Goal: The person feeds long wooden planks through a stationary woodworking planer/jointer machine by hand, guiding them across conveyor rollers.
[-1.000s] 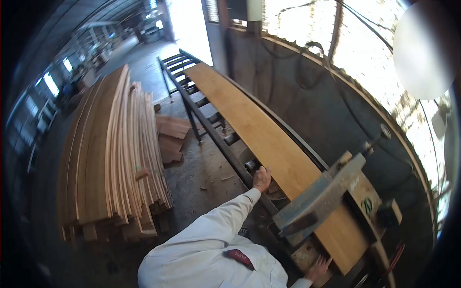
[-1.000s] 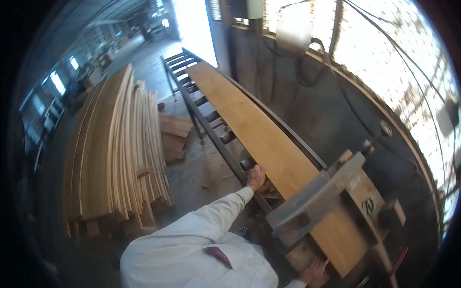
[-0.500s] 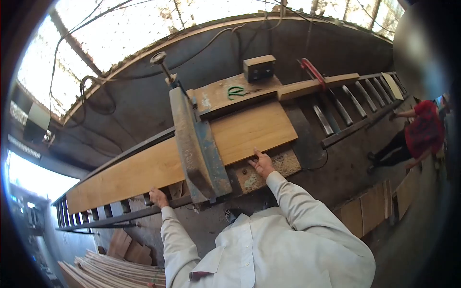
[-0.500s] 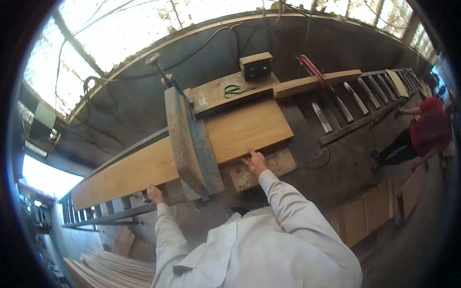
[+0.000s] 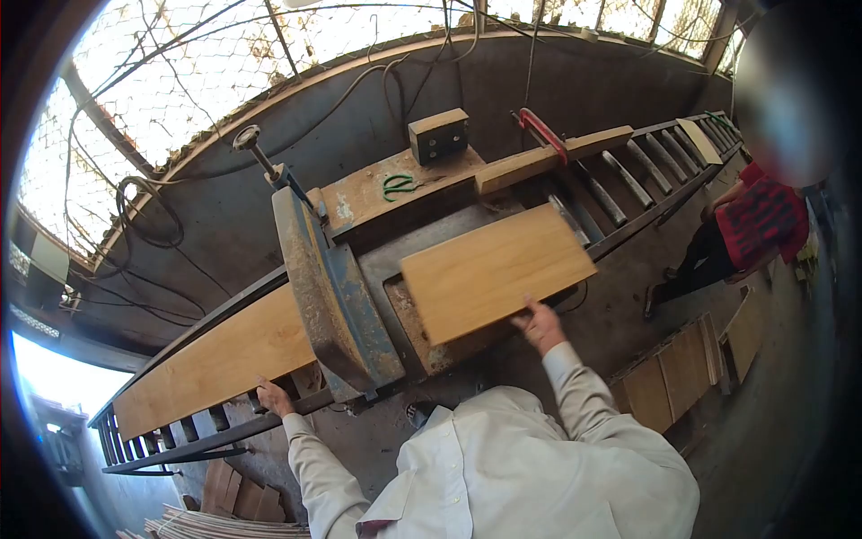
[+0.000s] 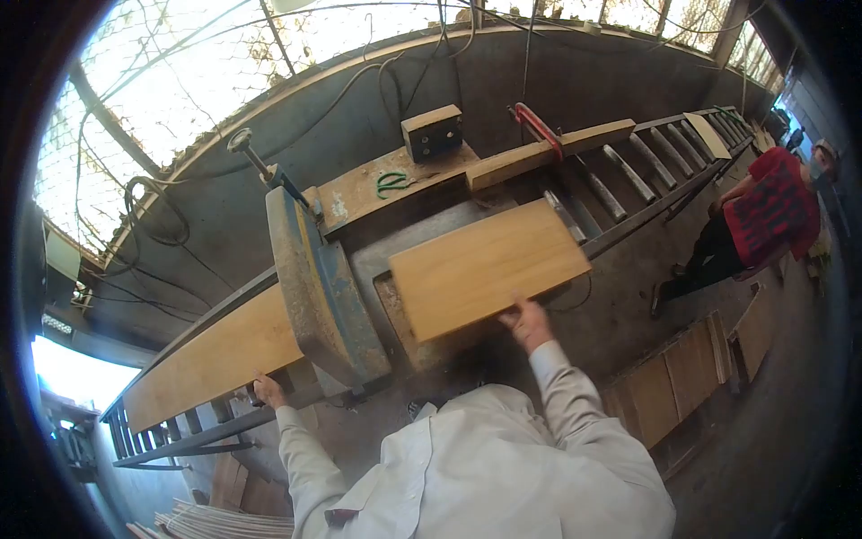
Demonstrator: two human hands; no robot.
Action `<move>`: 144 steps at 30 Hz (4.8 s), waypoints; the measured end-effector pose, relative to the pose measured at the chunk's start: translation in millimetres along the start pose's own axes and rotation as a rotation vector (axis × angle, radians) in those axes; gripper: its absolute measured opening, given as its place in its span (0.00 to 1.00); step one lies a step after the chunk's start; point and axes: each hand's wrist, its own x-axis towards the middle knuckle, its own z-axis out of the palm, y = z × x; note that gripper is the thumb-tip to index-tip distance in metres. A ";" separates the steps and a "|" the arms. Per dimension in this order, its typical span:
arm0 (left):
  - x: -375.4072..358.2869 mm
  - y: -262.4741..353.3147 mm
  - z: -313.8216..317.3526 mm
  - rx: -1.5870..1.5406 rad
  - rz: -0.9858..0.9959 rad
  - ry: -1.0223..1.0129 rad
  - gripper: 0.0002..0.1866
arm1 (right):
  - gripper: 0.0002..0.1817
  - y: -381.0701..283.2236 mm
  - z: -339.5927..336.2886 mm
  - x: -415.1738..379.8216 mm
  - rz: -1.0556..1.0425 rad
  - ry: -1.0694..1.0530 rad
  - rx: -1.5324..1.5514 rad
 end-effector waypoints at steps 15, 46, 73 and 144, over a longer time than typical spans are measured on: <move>26.1 -11.5 -13.4 -0.846 -0.414 -0.069 0.23 | 0.27 -66.2 13.8 31.5 -0.710 0.047 -1.086; 1.3 -9.3 -14.3 -1.035 -0.434 -0.449 0.16 | 0.40 -28.3 73.4 60.6 -0.920 0.535 -1.536; -8.8 16.9 -22.6 -0.771 -0.390 -0.363 0.27 | 0.40 -31.8 63.5 70.6 -0.973 0.446 -1.555; -2.5 -3.0 -5.3 -0.580 -0.146 -0.374 0.31 | 0.20 -187.0 -40.2 68.1 -0.696 0.410 -0.218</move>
